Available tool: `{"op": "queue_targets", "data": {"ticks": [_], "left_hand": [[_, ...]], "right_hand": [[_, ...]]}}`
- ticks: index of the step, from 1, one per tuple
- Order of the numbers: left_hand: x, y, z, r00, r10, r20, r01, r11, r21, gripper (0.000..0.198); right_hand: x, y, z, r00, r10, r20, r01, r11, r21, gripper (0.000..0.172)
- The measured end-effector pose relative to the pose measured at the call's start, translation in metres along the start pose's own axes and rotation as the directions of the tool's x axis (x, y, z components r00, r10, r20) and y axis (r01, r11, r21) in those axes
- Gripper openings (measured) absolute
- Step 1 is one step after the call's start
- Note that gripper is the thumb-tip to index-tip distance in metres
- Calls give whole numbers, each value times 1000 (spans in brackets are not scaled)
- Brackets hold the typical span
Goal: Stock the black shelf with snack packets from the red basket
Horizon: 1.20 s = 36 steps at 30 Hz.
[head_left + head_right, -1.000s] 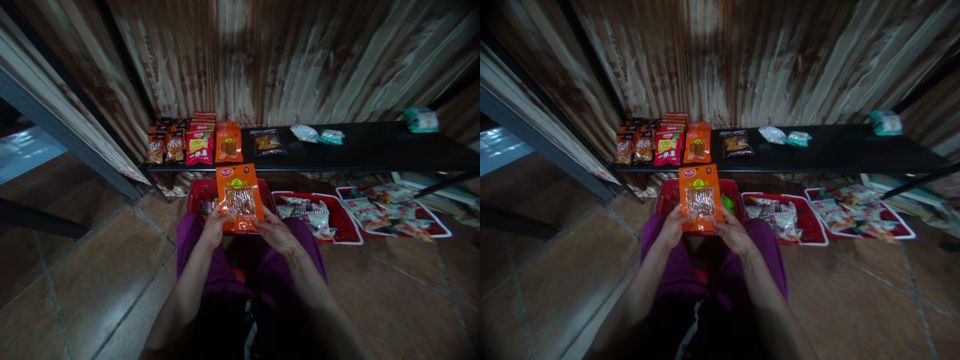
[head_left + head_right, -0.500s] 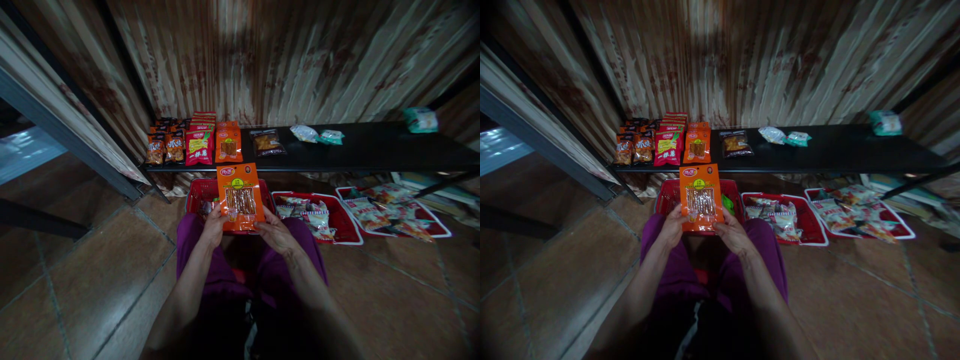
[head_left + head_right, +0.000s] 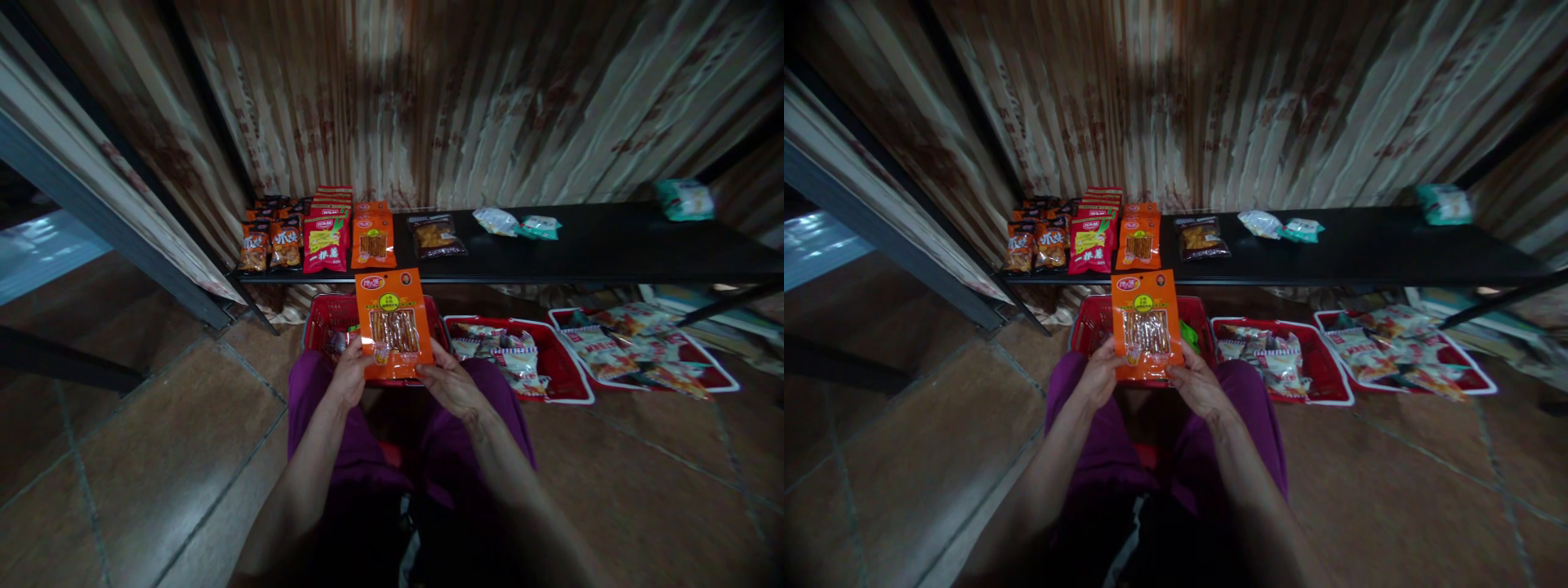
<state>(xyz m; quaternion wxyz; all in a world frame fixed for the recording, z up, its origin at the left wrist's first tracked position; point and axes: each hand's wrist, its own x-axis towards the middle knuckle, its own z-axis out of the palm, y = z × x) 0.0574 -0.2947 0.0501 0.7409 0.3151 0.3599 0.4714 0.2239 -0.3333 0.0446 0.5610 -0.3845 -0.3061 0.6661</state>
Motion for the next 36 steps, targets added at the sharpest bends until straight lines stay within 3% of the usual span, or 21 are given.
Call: {"op": "queue_targets", "data": {"ticks": [9,36], "left_hand": [[-3,-5,-4,994,-106,24,105,994,30,47],[-1,-9,-2,998,-62,-12,62,998,22,43]], "right_hand": [[3,5,-7,999,-25,-46,26,999,28,49],[5,9,-6,997,-20,-73,21,1000,9,48]]}}
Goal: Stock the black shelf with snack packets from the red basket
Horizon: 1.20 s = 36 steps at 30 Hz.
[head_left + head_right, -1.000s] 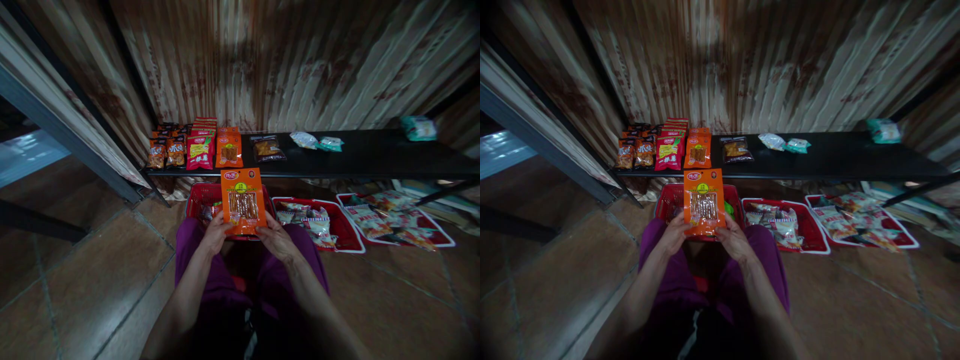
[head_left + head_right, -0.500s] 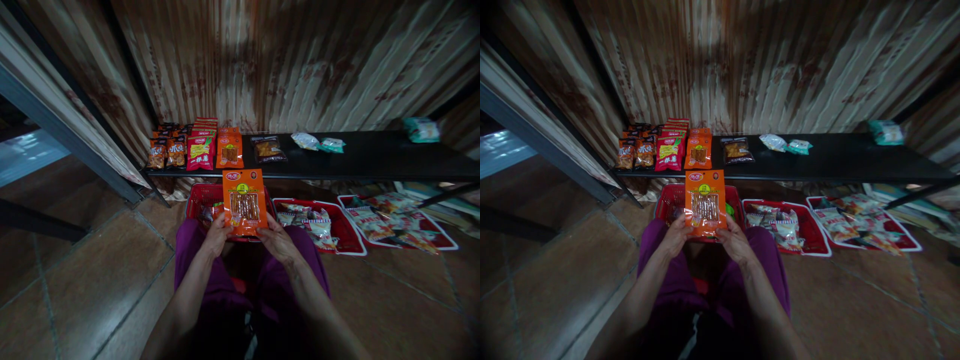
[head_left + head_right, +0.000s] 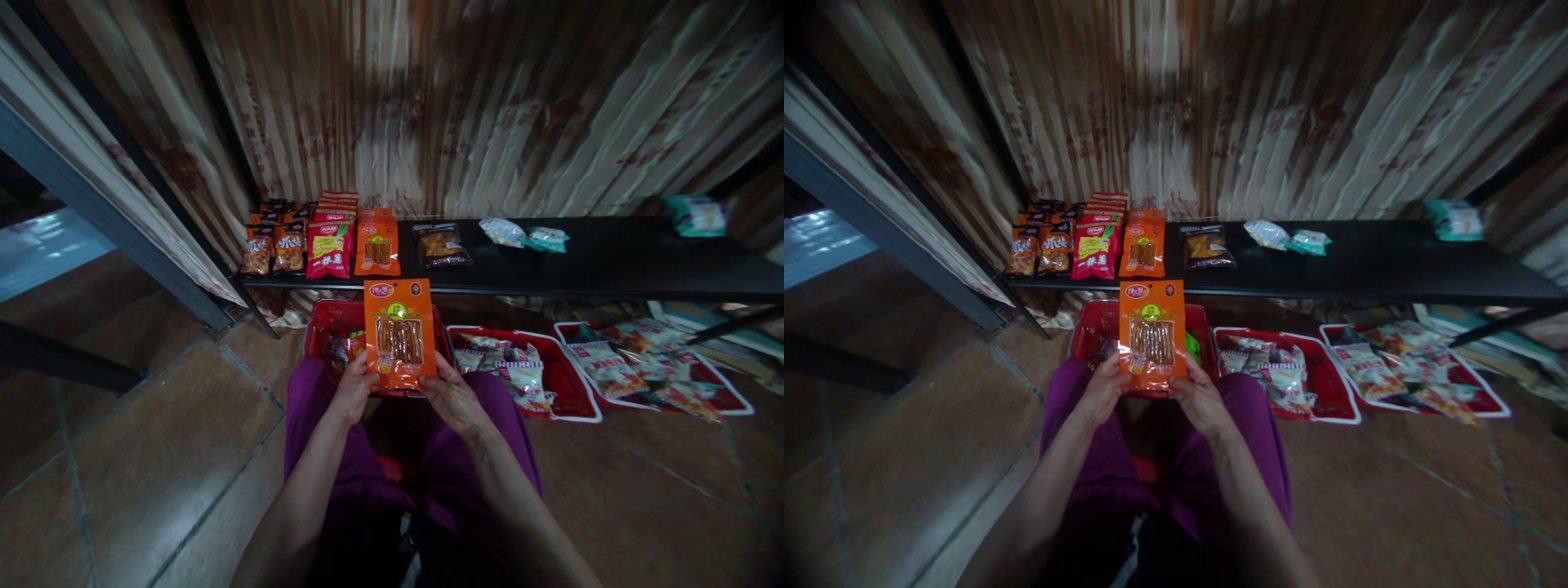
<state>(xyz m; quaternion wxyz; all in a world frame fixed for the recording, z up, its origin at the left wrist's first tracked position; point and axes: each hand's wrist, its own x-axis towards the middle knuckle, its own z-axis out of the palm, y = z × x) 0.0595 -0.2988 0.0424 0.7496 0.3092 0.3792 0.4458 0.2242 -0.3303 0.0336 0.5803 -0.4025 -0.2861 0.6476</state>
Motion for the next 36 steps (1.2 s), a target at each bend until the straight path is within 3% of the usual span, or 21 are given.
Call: {"op": "queue_targets", "data": {"ticks": [6,10,14,17,20,23,26,30,33,36], "left_hand": [[8,-3,-1,993,102,-60,-95,989,111,49],[12,-4,0,952,252,-172,-213,953,216,65],[4,-7,7,908,401,-122,-321,852,413,64],[-3,-12,15,920,384,-76,-302,820,486,66],[-5,-15,21,938,333,-92,-259,853,453,70],[-6,-17,23,957,288,-37,-263,914,309,65],[-7,-17,24,972,233,-18,-231,968,96,57],[-7,-13,25,973,199,-118,-211,973,-97,42],[-7,-9,25,968,205,-146,-229,958,-172,30],[-7,-7,24,970,177,-164,-212,950,-228,25]], "right_hand": [[1,0,1,999,-35,-8,34,999,-17,45],[-1,-2,4,998,-55,-30,55,998,-1,47],[-3,-4,11,995,-94,-34,93,995,-46,51],[-4,-3,15,986,-163,-23,159,978,-137,55],[-5,0,20,967,-255,-3,242,922,-301,57],[-9,3,27,930,-353,99,350,775,-526,60],[-14,4,38,867,-421,266,467,502,-728,68],[-20,5,48,818,-429,384,481,141,-866,68],[-22,7,52,810,-401,427,462,-9,-887,61],[-24,9,55,813,-384,438,435,-101,-895,56]]}}
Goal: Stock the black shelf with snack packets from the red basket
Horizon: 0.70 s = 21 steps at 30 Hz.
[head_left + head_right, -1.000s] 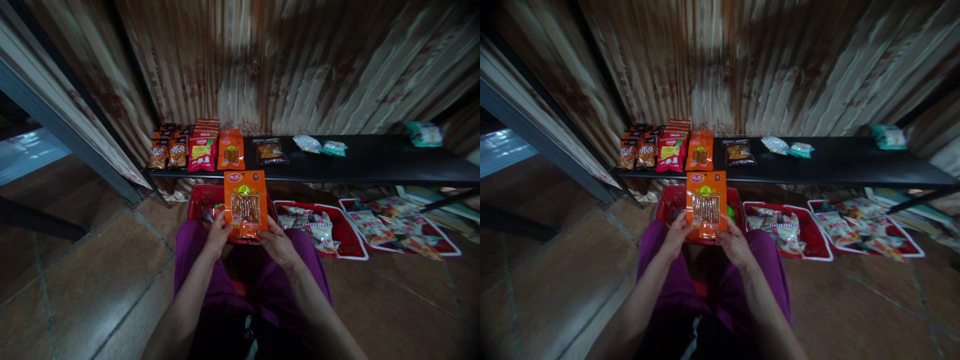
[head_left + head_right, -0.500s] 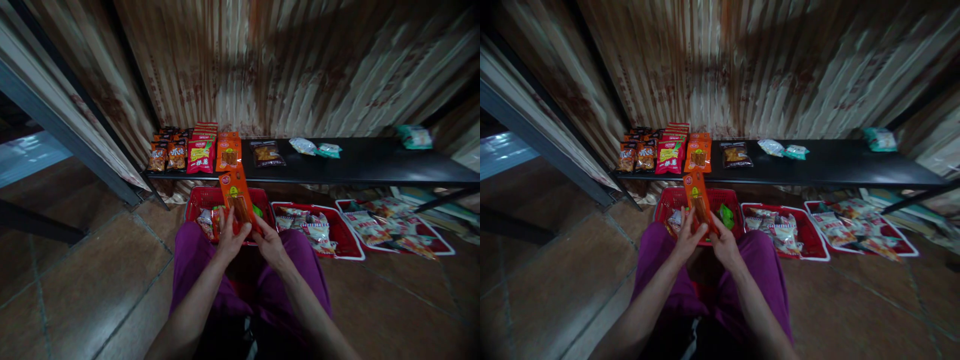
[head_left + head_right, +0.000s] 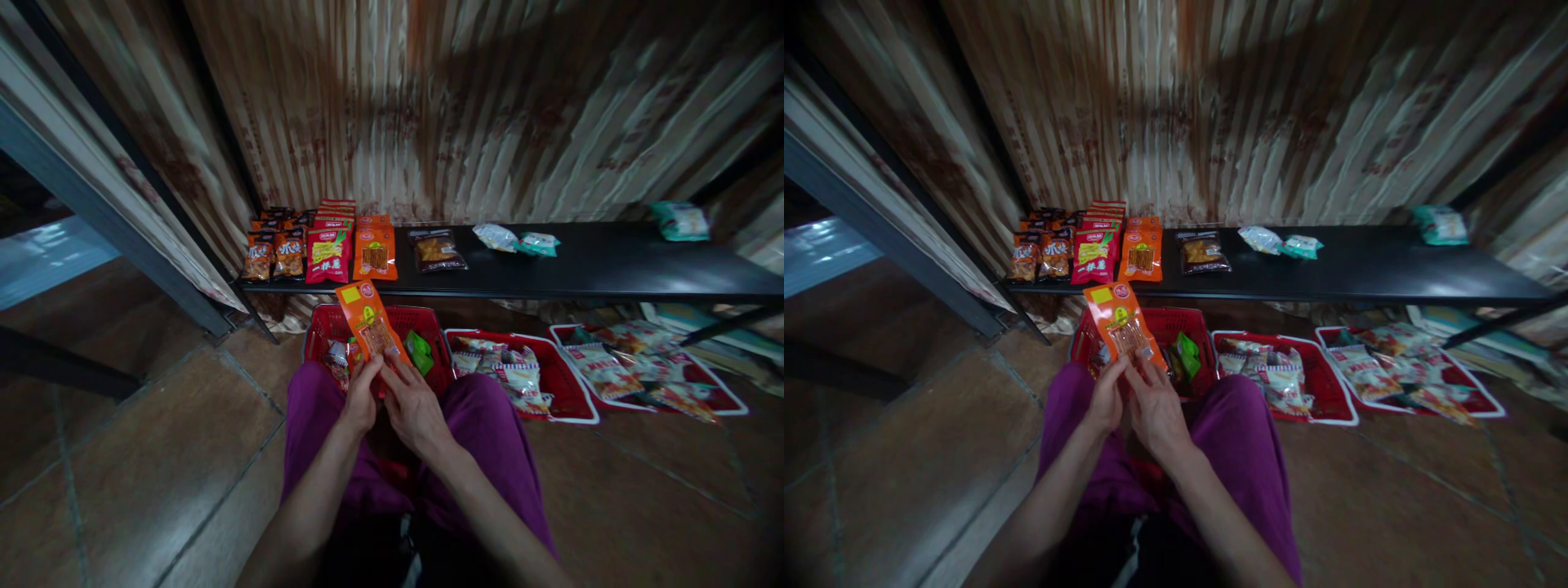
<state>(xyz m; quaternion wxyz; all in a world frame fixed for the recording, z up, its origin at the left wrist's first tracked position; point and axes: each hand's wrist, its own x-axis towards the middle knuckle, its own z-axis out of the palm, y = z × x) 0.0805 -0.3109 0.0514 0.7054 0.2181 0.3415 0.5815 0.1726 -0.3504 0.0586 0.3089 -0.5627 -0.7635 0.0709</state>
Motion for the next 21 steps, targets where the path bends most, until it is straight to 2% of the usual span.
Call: {"op": "queue_targets", "data": {"ticks": [6,14,21], "left_hand": [[2,-1,-5,997,-56,-50,53,997,-57,27],[2,3,-4,989,-99,-108,79,981,-175,30],[5,8,-7,987,-147,-59,134,973,-189,28]], "right_hand": [[-1,-7,3,999,11,36,-7,993,-114,54],[-1,-12,4,999,-11,47,18,990,-142,52],[-1,-15,2,999,-5,41,8,997,-78,49]]}}
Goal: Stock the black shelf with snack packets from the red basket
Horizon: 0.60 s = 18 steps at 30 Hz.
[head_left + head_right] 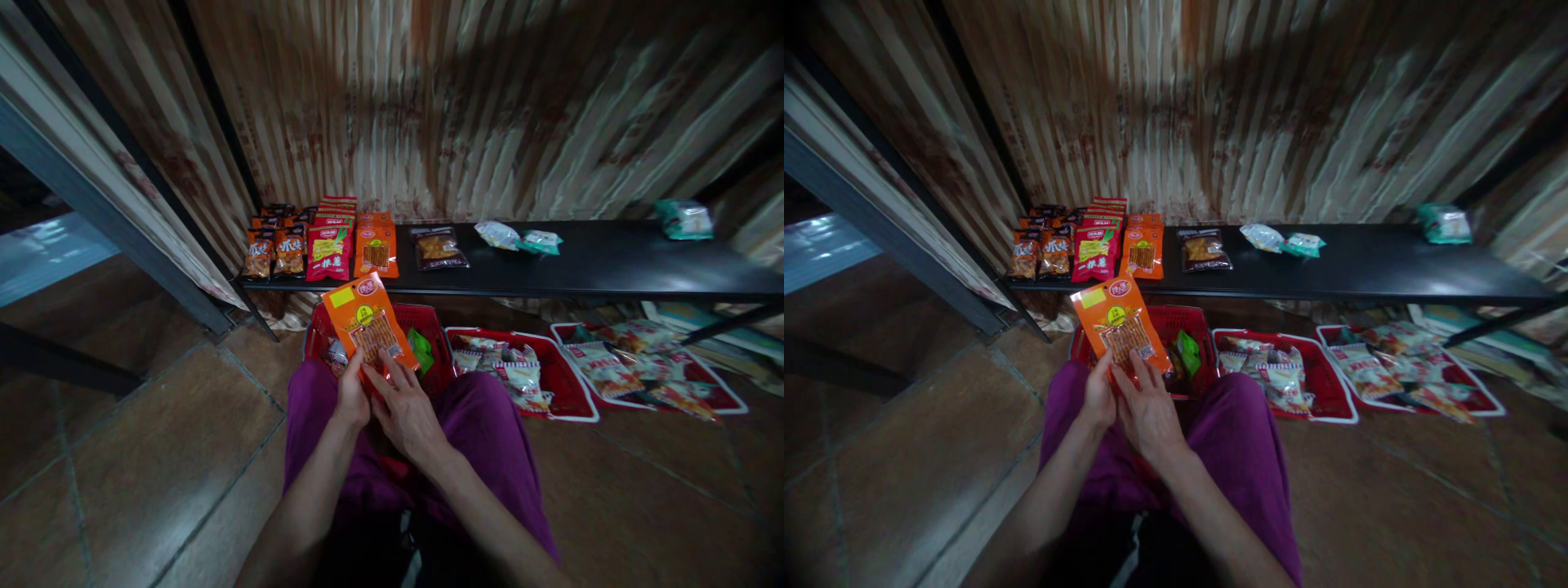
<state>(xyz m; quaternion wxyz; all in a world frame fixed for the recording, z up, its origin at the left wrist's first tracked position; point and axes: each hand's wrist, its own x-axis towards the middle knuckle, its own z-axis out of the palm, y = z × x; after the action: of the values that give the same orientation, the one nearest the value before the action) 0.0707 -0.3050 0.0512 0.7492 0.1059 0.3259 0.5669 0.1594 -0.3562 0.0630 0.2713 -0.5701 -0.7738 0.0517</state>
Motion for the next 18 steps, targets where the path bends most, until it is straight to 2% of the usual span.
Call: {"op": "queue_targets", "data": {"ticks": [4,8,15,18], "left_hand": [[2,5,-4,996,-79,35,78,997,25,29],[5,6,-10,994,-51,98,50,999,19,27],[6,4,-13,984,-109,138,108,994,18,31],[5,4,-13,988,-82,130,82,997,7,30]], "right_hand": [[-1,5,-1,999,-18,-38,22,994,106,38],[-1,11,-4,996,10,-85,6,981,196,32],[0,13,-5,996,33,-81,-16,979,204,29],[-1,12,-5,996,27,-84,-9,978,210,30]]}}
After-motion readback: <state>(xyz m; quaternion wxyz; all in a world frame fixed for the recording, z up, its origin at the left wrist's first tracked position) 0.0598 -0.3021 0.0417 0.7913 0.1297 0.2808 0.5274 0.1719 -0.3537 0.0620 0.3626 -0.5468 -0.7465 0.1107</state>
